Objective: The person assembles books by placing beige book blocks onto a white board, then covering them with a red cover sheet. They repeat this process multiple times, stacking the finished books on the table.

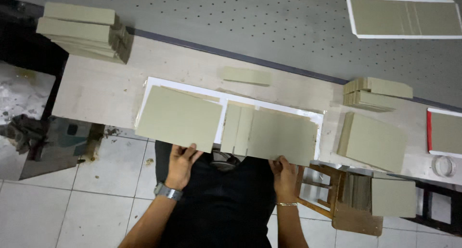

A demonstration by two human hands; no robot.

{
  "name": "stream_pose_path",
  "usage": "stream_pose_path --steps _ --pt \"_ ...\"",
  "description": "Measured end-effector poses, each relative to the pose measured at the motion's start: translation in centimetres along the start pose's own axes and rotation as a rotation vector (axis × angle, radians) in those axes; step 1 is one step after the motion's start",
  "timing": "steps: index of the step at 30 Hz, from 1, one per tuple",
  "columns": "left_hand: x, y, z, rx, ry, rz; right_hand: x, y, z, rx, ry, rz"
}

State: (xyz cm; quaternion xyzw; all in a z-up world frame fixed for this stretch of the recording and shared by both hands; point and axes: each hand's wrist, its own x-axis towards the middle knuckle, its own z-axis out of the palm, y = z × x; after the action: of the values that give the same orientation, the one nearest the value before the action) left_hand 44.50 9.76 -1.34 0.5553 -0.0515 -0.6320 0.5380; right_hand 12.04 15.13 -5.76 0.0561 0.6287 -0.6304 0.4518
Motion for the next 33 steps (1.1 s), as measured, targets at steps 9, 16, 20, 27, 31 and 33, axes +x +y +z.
stream_pose_path --steps 9,16,20,27,31,33 --pt "1.4 -4.0 -0.5 0.0 0.117 -0.048 -4.1 -0.2 -0.8 -0.646 -0.103 -0.052" --pt "2.5 -5.2 -0.4 0.088 0.126 -0.116 -8.0 4.0 14.1 -1.343 -0.521 -1.044" --pt "3.2 -6.1 -0.4 0.074 0.157 -0.15 -6.4 5.8 18.0 -1.637 -0.466 -1.35" --pt "0.1 0.1 3.1 0.146 0.175 -0.2 -4.4 6.5 17.9 -1.702 -0.427 -1.322" --pt "1.0 -0.3 2.5 0.193 0.14 -0.239 -3.6 6.6 18.0 -1.695 -0.396 -1.334" --pt "2.3 -2.1 0.3 0.219 0.104 -0.254 -3.7 6.3 18.2 -1.674 -0.403 -1.312"
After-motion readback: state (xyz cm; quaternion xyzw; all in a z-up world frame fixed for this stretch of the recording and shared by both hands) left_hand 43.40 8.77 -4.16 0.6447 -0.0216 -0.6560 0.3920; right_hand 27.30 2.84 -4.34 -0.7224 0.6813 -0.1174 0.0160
